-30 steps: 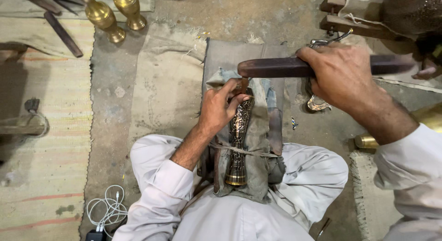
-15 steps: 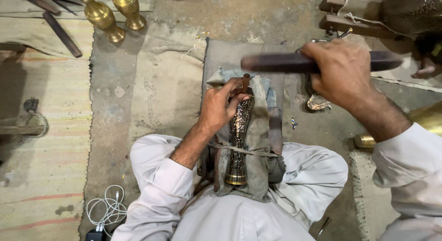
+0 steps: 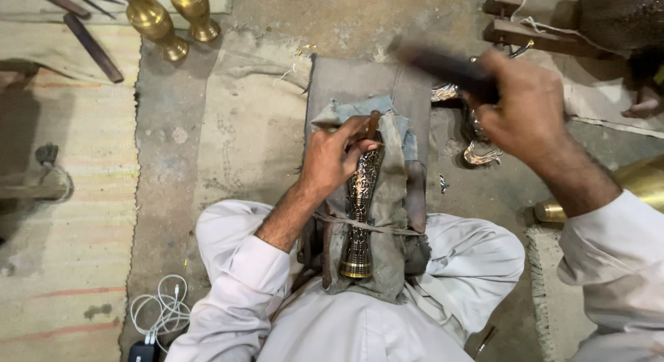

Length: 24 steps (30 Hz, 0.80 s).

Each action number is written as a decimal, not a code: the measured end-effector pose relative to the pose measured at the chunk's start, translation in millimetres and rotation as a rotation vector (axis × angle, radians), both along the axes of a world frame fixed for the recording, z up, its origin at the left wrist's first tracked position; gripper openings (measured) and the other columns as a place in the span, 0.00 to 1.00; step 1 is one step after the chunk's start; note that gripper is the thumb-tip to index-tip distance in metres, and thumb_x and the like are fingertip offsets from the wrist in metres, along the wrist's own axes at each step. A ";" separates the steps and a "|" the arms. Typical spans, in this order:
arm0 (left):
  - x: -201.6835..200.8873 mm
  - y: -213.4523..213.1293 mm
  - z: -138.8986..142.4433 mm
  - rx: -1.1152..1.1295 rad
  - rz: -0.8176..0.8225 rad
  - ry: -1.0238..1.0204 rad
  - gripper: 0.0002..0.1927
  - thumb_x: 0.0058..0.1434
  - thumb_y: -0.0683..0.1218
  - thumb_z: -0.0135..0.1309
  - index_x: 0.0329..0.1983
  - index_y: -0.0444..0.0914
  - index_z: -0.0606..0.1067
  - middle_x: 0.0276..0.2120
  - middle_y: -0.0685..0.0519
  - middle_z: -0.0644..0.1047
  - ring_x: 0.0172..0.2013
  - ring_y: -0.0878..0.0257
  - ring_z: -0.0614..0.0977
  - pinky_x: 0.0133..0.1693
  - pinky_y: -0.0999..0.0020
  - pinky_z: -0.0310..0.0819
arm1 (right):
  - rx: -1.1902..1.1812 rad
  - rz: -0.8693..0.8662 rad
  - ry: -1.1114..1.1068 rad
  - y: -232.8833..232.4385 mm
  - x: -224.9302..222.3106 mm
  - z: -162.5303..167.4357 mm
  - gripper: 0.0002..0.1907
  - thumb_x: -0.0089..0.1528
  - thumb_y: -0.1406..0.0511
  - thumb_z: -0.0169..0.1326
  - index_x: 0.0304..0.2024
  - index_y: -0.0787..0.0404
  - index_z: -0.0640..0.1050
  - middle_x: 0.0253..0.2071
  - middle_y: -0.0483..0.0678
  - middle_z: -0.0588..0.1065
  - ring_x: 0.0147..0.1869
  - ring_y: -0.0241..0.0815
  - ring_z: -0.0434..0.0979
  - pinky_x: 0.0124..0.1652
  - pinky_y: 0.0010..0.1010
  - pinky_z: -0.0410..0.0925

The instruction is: The person sits on the floor with an ornate brass vase clamped in a cloth-wrapped vise, holding a small chisel against the vase surface and striking it with a wooden mallet to engrave decorative patterns. The person periodically rotates the vase and repositions the chisel to work on different areas of the design.

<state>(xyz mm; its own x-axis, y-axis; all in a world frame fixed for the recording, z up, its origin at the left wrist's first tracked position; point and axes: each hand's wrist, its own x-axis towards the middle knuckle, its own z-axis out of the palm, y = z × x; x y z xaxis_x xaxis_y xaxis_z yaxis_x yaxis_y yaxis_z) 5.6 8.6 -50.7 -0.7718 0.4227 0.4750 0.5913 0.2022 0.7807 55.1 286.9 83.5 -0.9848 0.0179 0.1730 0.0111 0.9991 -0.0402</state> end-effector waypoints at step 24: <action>-1.5 0.9 5.6 0.024 -0.038 -0.064 0.20 0.63 0.44 0.65 0.57 0.39 0.75 0.37 0.46 0.85 0.37 0.53 0.88 0.36 0.62 0.80 | 0.165 0.193 0.036 -3.9 4.3 7.7 0.12 0.61 0.67 0.63 0.47 0.54 0.78 0.37 0.48 0.79 0.44 0.50 0.80 0.45 0.43 0.69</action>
<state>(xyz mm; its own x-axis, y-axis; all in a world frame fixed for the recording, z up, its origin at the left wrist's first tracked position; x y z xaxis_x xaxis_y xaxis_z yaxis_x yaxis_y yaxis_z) 4.1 9.6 -45.1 -0.7846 0.4411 0.4357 0.5468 0.1614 0.8215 59.4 283.0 91.2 -0.9604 -0.2013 0.1927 -0.1790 0.9756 0.1268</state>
